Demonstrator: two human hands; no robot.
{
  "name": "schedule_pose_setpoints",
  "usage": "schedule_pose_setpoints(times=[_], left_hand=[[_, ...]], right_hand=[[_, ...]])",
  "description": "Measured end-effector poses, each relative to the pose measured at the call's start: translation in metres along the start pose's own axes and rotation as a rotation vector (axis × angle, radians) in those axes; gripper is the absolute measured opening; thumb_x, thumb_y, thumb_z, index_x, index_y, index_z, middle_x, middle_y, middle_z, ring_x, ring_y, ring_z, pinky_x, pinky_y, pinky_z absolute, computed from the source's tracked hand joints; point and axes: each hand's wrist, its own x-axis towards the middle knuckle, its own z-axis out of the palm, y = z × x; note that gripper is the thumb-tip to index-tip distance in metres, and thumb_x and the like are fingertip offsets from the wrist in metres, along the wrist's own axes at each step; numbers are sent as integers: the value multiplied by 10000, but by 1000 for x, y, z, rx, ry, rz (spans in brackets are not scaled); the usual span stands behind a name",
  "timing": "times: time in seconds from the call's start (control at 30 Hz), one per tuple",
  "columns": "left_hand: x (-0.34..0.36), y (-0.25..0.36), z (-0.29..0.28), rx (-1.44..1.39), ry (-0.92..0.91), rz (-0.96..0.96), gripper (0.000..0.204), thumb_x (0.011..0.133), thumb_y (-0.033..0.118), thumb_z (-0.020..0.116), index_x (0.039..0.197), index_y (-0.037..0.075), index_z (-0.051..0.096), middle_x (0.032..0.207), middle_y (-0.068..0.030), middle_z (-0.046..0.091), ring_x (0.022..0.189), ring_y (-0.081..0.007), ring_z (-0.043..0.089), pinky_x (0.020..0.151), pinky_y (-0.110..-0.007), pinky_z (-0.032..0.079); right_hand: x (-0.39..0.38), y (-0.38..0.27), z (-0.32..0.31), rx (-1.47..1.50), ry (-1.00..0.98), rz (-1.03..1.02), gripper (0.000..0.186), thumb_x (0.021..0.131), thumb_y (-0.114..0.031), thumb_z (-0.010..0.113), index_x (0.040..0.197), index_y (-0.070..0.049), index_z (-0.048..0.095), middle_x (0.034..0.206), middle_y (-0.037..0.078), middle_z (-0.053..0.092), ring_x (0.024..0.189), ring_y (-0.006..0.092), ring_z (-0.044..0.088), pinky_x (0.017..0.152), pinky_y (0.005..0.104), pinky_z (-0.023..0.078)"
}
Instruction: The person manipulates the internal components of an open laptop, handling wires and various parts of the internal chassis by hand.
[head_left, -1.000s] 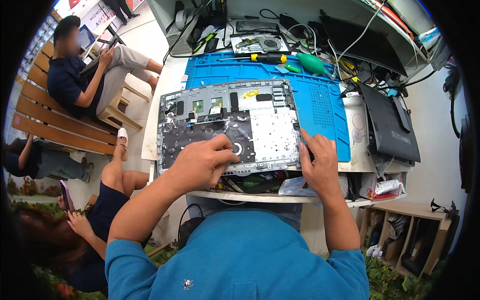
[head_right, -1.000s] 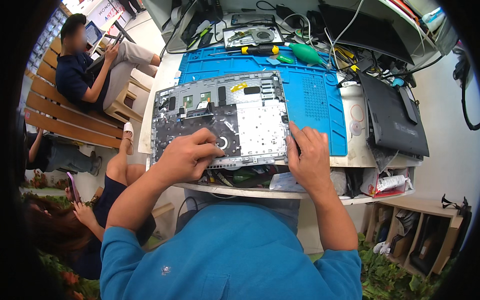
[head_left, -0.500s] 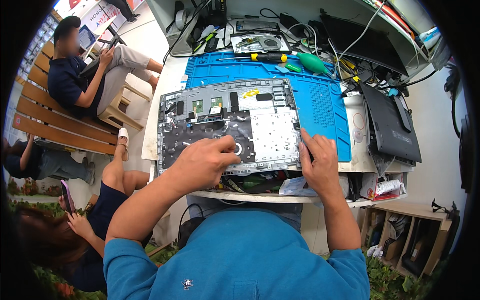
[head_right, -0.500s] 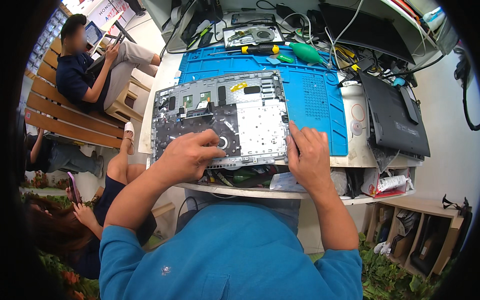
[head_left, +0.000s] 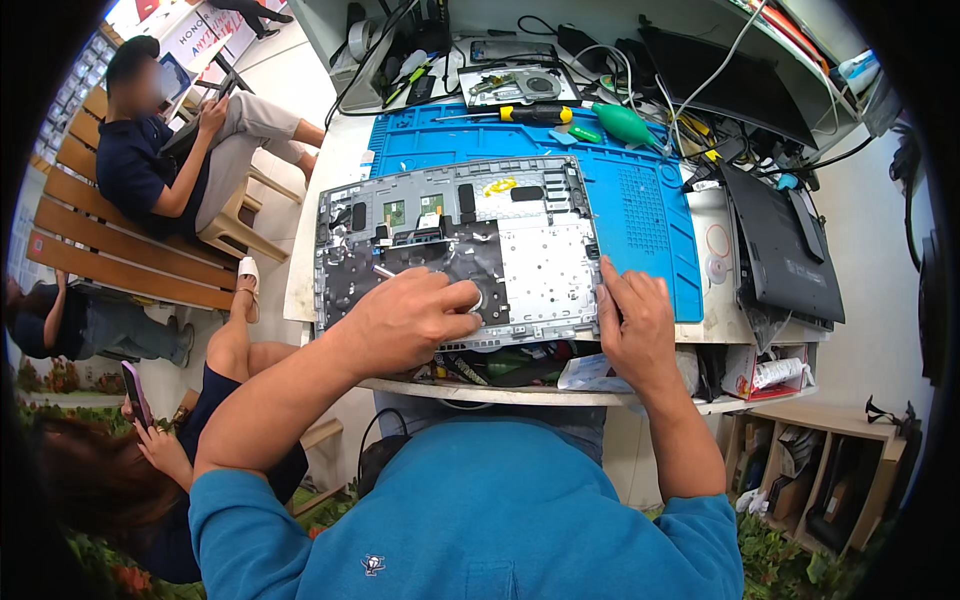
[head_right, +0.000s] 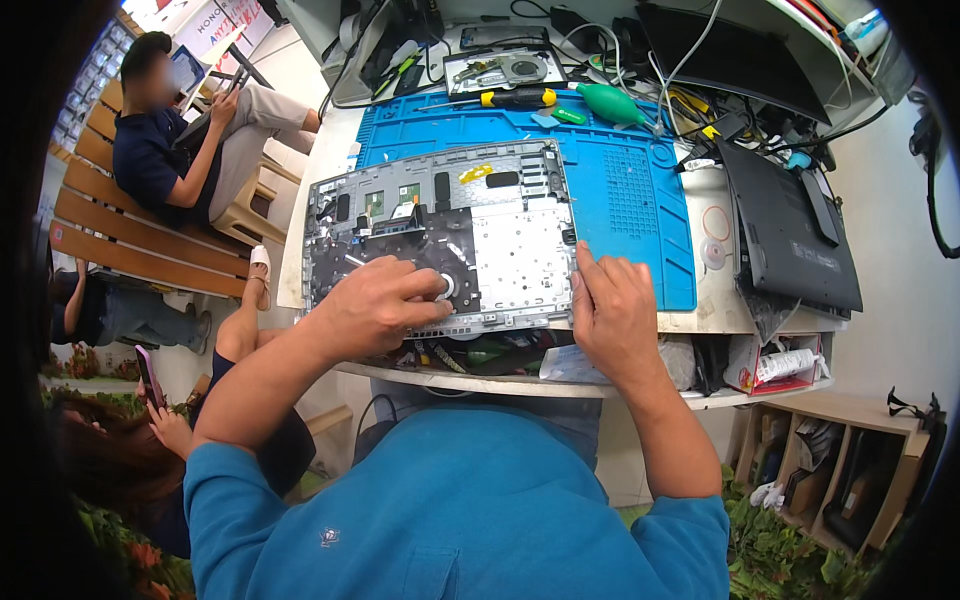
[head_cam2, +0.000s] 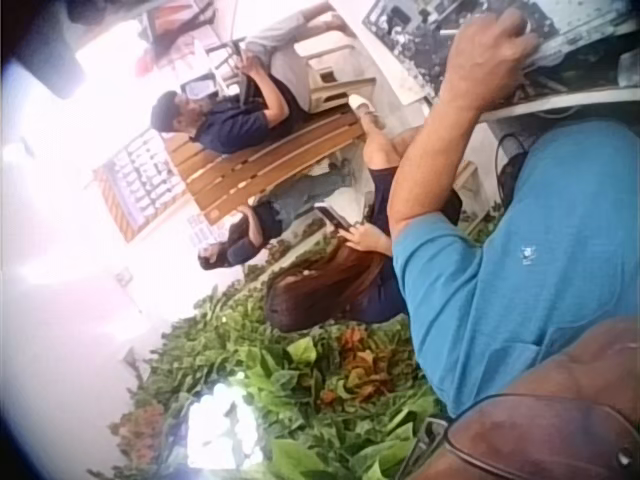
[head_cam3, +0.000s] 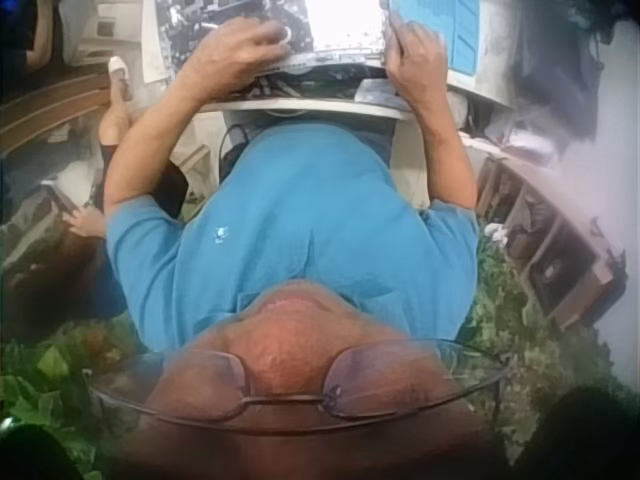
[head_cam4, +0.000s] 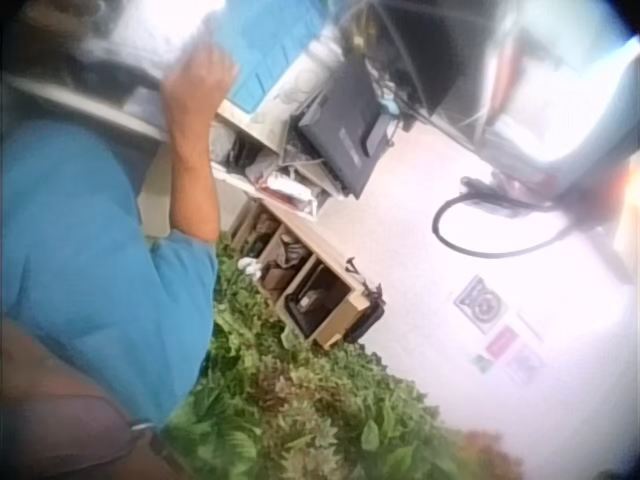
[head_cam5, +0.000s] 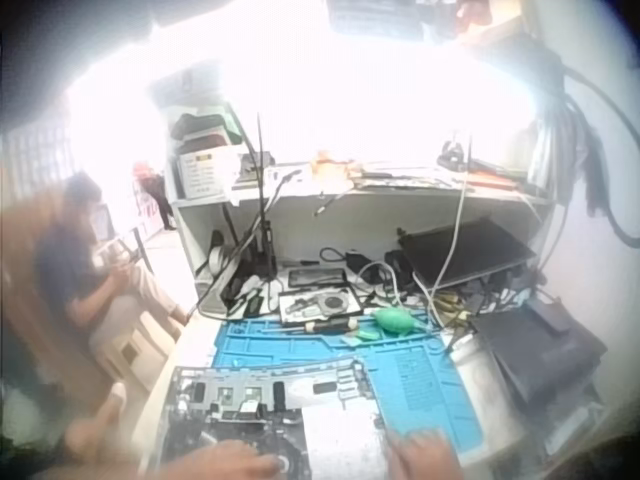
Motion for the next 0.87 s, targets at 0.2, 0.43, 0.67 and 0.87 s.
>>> schedule_pose_setpoints(times=[0.2, 0.43, 0.67, 0.87], left_hand=[[6, -18, -4, -3, -55, 144, 357, 781, 45, 760, 1123, 138, 795, 1133, -10, 645, 902, -216, 648, 803, -386, 534], [17, -34, -5, -10, -80, 265, 309, 816, 82, 769, 1118, 130, 803, 1120, -8, 648, 894, -218, 644, 797, -389, 538], [25, -40, -9, -85, -128, 284, 314, 788, 53, 776, 1091, 129, 810, 1112, -7, 667, 891, -234, 660, 798, -400, 554], [8, -19, -4, -67, -193, 9, 378, 759, 44, 782, 1125, 131, 809, 1183, -23, 686, 1029, -241, 723, 875, -395, 603]], right_hand=[[0, 0, 0, -6, -7, -4, 376, 1012, -69, 719, 1366, 58, 737, 860, 107, 605, 831, 285, 592, 799, 438, 413], [0, 0, -1, -6, -9, -4, 379, 1010, -68, 723, 1365, 62, 736, 857, 108, 601, 828, 285, 592, 796, 439, 414], [1, -1, -1, 1, -8, -1, 379, 1008, -70, 729, 1364, 62, 736, 861, 110, 606, 832, 289, 597, 795, 443, 416], [0, 0, -1, 12, -6, 5, 386, 1011, -79, 735, 1372, 59, 735, 867, 109, 615, 835, 291, 599, 797, 444, 417]])
